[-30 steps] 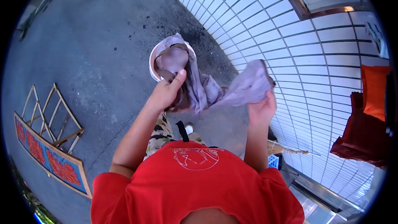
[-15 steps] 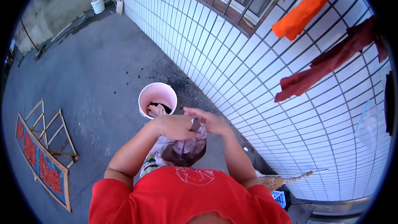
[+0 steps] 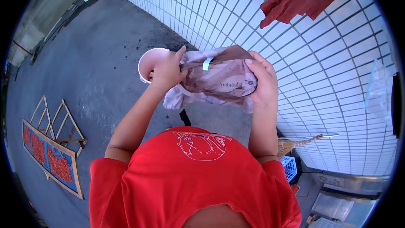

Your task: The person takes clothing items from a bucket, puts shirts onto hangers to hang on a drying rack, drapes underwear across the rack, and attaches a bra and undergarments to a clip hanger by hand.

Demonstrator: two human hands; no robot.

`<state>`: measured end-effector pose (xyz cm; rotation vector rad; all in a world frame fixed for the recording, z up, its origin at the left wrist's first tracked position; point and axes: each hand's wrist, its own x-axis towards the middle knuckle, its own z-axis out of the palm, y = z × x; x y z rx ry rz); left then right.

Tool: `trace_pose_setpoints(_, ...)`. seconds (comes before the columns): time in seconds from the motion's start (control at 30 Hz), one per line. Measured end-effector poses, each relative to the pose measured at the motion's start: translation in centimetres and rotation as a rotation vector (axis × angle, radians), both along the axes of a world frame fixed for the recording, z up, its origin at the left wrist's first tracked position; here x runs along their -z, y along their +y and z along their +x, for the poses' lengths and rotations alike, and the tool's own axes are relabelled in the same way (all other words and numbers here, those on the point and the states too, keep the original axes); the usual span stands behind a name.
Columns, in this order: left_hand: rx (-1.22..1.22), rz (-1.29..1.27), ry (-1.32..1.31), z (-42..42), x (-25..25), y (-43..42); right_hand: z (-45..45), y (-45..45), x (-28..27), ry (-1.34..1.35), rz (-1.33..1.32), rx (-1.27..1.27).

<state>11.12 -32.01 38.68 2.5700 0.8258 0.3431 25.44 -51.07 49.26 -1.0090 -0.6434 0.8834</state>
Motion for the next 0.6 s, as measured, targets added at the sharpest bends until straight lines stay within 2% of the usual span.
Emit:
trace_pose_setpoints(0.1,0.007,-0.086,-0.012,-0.3,2.6,1.0,0.7,-1.1,-0.9,-0.009,0.023,0.016)
trace_pose_setpoints(0.17,0.026,-0.095,0.086,-0.7,0.0,1.5,1.0,-2.0,-1.5,0.032,0.030,0.038)
trace_pose_setpoints(0.23,0.047,-0.799,0.312,-0.8,-2.0,3.5,1.9,-3.1,-0.7,-0.221,-0.050,0.146)
trace_pose_setpoints(0.27,0.030,-0.970,0.105,-1.2,-2.0,4.5,2.3,-3.4,-0.2,-0.395,-0.133,0.252)
trace_pose_setpoints(0.3,0.008,-1.135,-0.108,-1.3,-1.8,5.2,2.6,-3.7,0.4,-0.388,-0.139,0.266)
trace_pose_setpoints(0.33,-0.078,-1.207,-0.416,-0.8,-1.8,4.9,3.0,-3.9,1.2,-0.659,-0.314,0.437)
trace_pose_setpoints(0.37,-0.073,-1.208,-0.405,0.1,-2.3,4.4,3.6,-4.1,2.2,-0.927,-0.496,0.603)
trace_pose_setpoints(0.4,-0.117,-1.269,-0.691,1.0,-3.0,3.7,4.4,-4.4,4.5,-0.912,-0.503,0.617)
trace_pose_setpoints(0.43,-0.166,-1.312,-0.989,1.8,-3.4,3.3,5.9,-4.5,7.3,-1.137,-0.615,0.637)
trace_pose_setpoints(0.47,-0.161,-1.312,-0.980,2.3,-3.4,3.2,6.6,-4.8,9.1,-1.366,-0.729,0.649)
trace_pose_setpoints(0.5,-0.121,-1.192,-0.924,2.9,-3.2,3.2,6.8,-5.2,9.6,-1.367,-0.728,0.653)
trace_pose_setpoints(0.53,-0.086,-1.071,-0.872,3.3,-3.6,3.2,6.6,-5.2,9.1,-1.239,-0.650,0.672)
trace_pose_setpoints(0.57,-0.087,-1.070,-0.873,3.4,-4.0,3.6,6.2,-5.2,8.8,-1.106,-0.576,0.685)
trace_pose_setpoints(0.6,0.013,-0.808,-0.631,3.2,-4.5,4.2,6.2,-5.6,8.2,-0.754,-0.539,0.635)
